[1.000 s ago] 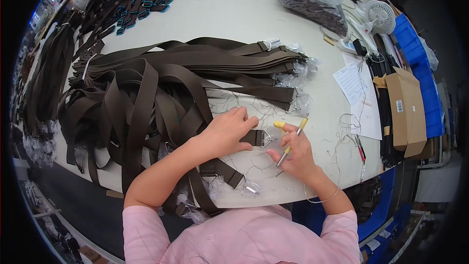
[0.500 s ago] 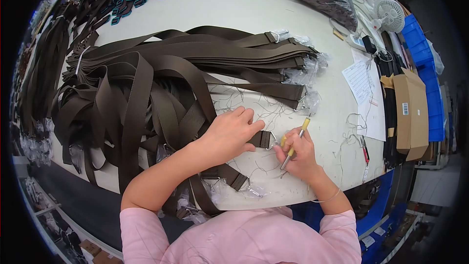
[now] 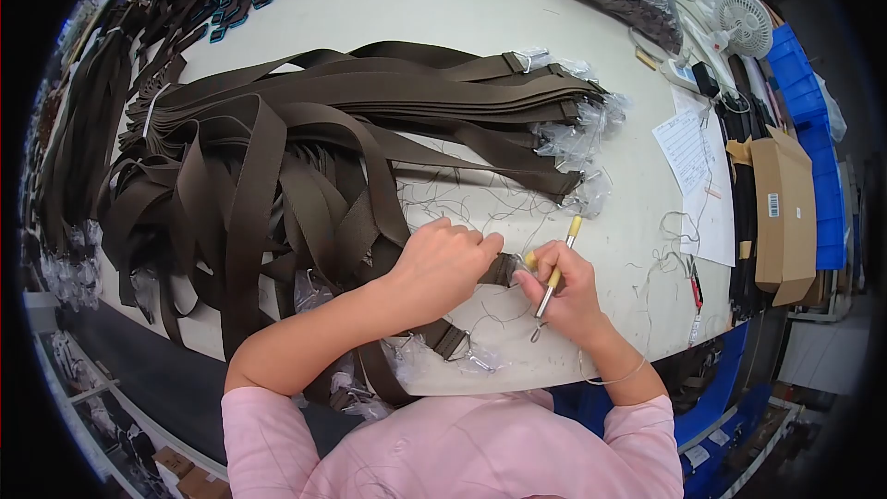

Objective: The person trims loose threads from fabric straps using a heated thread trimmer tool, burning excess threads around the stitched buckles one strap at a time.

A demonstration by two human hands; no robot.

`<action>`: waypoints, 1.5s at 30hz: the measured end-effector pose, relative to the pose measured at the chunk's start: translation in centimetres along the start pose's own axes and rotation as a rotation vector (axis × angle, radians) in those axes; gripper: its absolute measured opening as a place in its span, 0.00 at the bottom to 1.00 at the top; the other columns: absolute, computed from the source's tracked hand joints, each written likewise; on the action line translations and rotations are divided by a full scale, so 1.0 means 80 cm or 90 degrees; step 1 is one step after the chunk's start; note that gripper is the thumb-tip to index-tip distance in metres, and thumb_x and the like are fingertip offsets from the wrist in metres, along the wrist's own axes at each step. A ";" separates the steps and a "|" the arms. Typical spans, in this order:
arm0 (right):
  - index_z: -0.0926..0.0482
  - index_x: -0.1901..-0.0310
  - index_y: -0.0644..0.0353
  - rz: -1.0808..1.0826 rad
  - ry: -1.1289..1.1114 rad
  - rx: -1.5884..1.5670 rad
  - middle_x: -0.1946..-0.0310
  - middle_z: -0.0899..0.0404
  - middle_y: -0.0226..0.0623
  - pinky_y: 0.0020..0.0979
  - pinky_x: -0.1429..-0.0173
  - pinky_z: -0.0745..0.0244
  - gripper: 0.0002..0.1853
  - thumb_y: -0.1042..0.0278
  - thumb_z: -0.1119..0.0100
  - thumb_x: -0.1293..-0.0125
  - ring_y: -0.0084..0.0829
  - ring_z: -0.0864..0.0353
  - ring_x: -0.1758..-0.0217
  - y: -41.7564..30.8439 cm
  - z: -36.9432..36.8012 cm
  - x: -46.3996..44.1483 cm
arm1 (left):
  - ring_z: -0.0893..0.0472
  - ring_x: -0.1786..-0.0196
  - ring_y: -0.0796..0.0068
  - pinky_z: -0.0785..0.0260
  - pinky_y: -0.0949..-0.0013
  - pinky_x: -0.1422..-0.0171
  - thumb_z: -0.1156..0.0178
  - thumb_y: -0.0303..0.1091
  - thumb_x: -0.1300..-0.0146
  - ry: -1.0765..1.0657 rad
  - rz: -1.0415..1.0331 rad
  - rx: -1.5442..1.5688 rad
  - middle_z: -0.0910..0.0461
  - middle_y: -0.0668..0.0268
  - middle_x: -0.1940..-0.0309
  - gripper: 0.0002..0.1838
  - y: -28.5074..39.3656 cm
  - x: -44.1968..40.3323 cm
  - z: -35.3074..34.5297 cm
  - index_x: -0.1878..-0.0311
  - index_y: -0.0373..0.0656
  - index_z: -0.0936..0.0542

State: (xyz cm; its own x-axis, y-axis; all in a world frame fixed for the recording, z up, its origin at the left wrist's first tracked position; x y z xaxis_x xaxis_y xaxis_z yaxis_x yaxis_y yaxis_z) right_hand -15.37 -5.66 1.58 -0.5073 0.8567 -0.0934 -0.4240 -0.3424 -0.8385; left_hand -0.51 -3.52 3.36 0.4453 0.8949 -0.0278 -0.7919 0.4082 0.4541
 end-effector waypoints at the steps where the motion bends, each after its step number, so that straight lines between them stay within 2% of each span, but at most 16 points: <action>1: 0.31 0.67 0.58 0.000 0.019 0.027 0.69 0.20 0.35 0.40 0.63 0.26 0.20 0.76 0.22 0.45 0.42 0.22 0.63 -0.002 0.003 -0.003 | 0.19 0.56 0.62 0.27 0.61 0.53 0.34 0.27 0.45 0.059 -0.028 -0.029 0.20 0.61 0.60 0.10 -0.004 -0.004 -0.001 0.59 0.43 0.19; 5: 0.30 0.66 0.59 0.104 0.083 0.112 0.62 0.20 0.39 0.40 0.61 0.26 0.17 0.77 0.24 0.42 0.42 0.22 0.61 -0.010 0.010 -0.008 | 0.20 0.56 0.63 0.25 0.60 0.54 0.34 0.28 0.41 0.210 -0.143 -0.148 0.22 0.57 0.52 0.09 0.025 -0.005 0.032 0.58 0.41 0.21; 8: 0.29 0.65 0.59 0.088 0.059 0.119 0.60 0.20 0.41 0.39 0.60 0.26 0.17 0.77 0.25 0.42 0.43 0.22 0.61 -0.007 0.007 -0.006 | 0.21 0.55 0.63 0.23 0.62 0.52 0.35 0.24 0.36 0.191 -0.098 -0.046 0.25 0.57 0.48 0.09 0.033 0.004 0.021 0.55 0.38 0.23; 11: 0.30 0.65 0.59 0.091 0.064 0.125 0.61 0.21 0.42 0.40 0.60 0.26 0.16 0.79 0.26 0.43 0.43 0.22 0.61 -0.006 0.007 -0.007 | 0.22 0.54 0.63 0.23 0.65 0.49 0.32 0.22 0.37 0.135 0.031 0.298 0.27 0.58 0.48 0.14 0.018 0.003 0.009 0.51 0.35 0.26; 14: 0.30 0.66 0.59 0.069 0.061 0.086 0.63 0.22 0.42 0.40 0.59 0.26 0.16 0.81 0.28 0.44 0.42 0.22 0.61 0.001 0.007 -0.005 | 0.22 0.52 0.62 0.23 0.64 0.46 0.27 0.23 0.42 0.062 0.086 0.415 0.30 0.58 0.48 0.21 -0.012 -0.002 -0.021 0.49 0.37 0.27; 17: 0.30 0.67 0.58 0.054 0.067 0.032 0.63 0.23 0.42 0.40 0.58 0.25 0.16 0.83 0.30 0.47 0.43 0.22 0.59 0.008 0.018 0.000 | 0.23 0.49 0.61 0.24 0.62 0.43 0.22 0.27 0.46 0.109 0.025 0.305 0.32 0.58 0.49 0.27 -0.028 -0.014 -0.013 0.47 0.38 0.27; 18: 0.30 0.67 0.58 0.069 0.068 0.054 0.63 0.23 0.42 0.39 0.58 0.25 0.16 0.84 0.31 0.48 0.43 0.22 0.58 0.007 0.026 0.002 | 0.23 0.47 0.59 0.25 0.61 0.41 0.21 0.28 0.46 0.067 0.008 0.319 0.32 0.58 0.49 0.29 -0.030 -0.016 -0.017 0.46 0.39 0.28; 22: 0.31 0.69 0.57 0.094 0.054 0.120 0.60 0.21 0.41 0.40 0.55 0.23 0.16 0.84 0.31 0.50 0.45 0.21 0.55 0.002 0.033 0.004 | 0.24 0.42 0.51 0.28 0.56 0.38 0.22 0.26 0.46 0.040 -0.005 0.352 0.33 0.54 0.47 0.28 -0.024 -0.017 -0.014 0.47 0.37 0.29; 24: 0.31 0.69 0.57 0.238 0.040 0.187 0.58 0.20 0.41 0.40 0.54 0.23 0.17 0.83 0.31 0.51 0.45 0.20 0.54 -0.025 0.029 0.002 | 0.23 0.43 0.50 0.27 0.55 0.39 0.24 0.24 0.45 0.038 -0.019 0.372 0.33 0.54 0.47 0.26 -0.019 -0.017 -0.014 0.47 0.37 0.29; 27: 0.31 0.69 0.57 0.347 -0.044 0.217 0.55 0.19 0.42 0.42 0.54 0.23 0.17 0.81 0.29 0.51 0.46 0.20 0.53 -0.042 0.010 0.010 | 0.21 0.47 0.60 0.23 0.62 0.45 0.28 0.21 0.40 0.056 -0.043 0.358 0.32 0.59 0.47 0.23 -0.013 -0.014 -0.018 0.45 0.39 0.27; 28: 0.31 0.69 0.57 0.366 -0.083 0.214 0.54 0.18 0.42 0.42 0.54 0.23 0.17 0.80 0.28 0.51 0.46 0.20 0.53 -0.044 0.002 0.012 | 0.21 0.47 0.60 0.23 0.63 0.45 0.29 0.20 0.40 0.044 -0.032 0.364 0.32 0.59 0.47 0.22 -0.015 -0.014 -0.020 0.45 0.39 0.27; 30: 0.30 0.69 0.57 0.335 -0.042 0.195 0.54 0.19 0.43 0.42 0.54 0.23 0.17 0.80 0.27 0.50 0.47 0.20 0.53 -0.045 0.007 0.013 | 0.20 0.47 0.60 0.22 0.63 0.45 0.31 0.18 0.39 0.024 -0.006 0.378 0.32 0.58 0.47 0.21 -0.019 -0.013 -0.021 0.45 0.39 0.27; 34: 0.29 0.66 0.58 0.215 0.014 0.228 0.56 0.19 0.45 0.42 0.57 0.22 0.18 0.81 0.26 0.49 0.49 0.19 0.55 -0.017 0.012 0.012 | 0.20 0.46 0.60 0.22 0.63 0.45 0.29 0.21 0.40 0.030 0.000 0.364 0.32 0.58 0.46 0.26 -0.024 -0.016 -0.023 0.40 0.40 0.26; 39: 0.29 0.66 0.59 0.211 -0.024 0.203 0.57 0.19 0.46 0.42 0.59 0.22 0.17 0.86 0.31 0.50 0.49 0.18 0.57 -0.004 0.007 0.004 | 0.20 0.49 0.65 0.24 0.65 0.49 0.27 0.35 0.37 0.074 -0.036 0.249 0.29 0.59 0.45 0.29 -0.018 -0.019 -0.012 0.35 0.40 0.24; 42: 0.30 0.66 0.59 0.257 -0.035 0.198 0.55 0.18 0.48 0.42 0.58 0.22 0.17 0.88 0.32 0.52 0.49 0.17 0.57 -0.022 0.012 -0.008 | 0.20 0.54 0.72 0.27 0.69 0.52 0.31 0.42 0.29 -0.087 0.065 0.418 0.23 0.63 0.54 0.22 -0.029 -0.030 -0.014 0.40 0.39 0.19; 45: 0.31 0.66 0.58 0.292 -0.027 0.166 0.49 0.17 0.51 0.42 0.53 0.20 0.18 0.87 0.32 0.50 0.51 0.17 0.52 -0.034 0.013 -0.020 | 0.23 0.65 0.74 0.29 0.69 0.57 0.38 0.48 0.23 -0.093 0.084 0.703 0.21 0.65 0.68 0.20 -0.042 -0.038 -0.033 0.50 0.37 0.17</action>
State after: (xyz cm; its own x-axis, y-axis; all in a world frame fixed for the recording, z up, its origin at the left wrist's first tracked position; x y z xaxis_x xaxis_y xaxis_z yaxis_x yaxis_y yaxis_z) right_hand -14.17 -6.49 4.53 -0.7123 0.5819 -0.3924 -0.3210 -0.7673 -0.5552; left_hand -0.27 -7.12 -0.43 0.4878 0.8597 0.1514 -0.0638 -0.1379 0.9884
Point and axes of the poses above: each hand's wrist, its own x-axis away from the middle knuckle, its own z-axis out of the back of the hand, y = z × x, the point moved 9 cm from there along -x, towards the middle knuckle
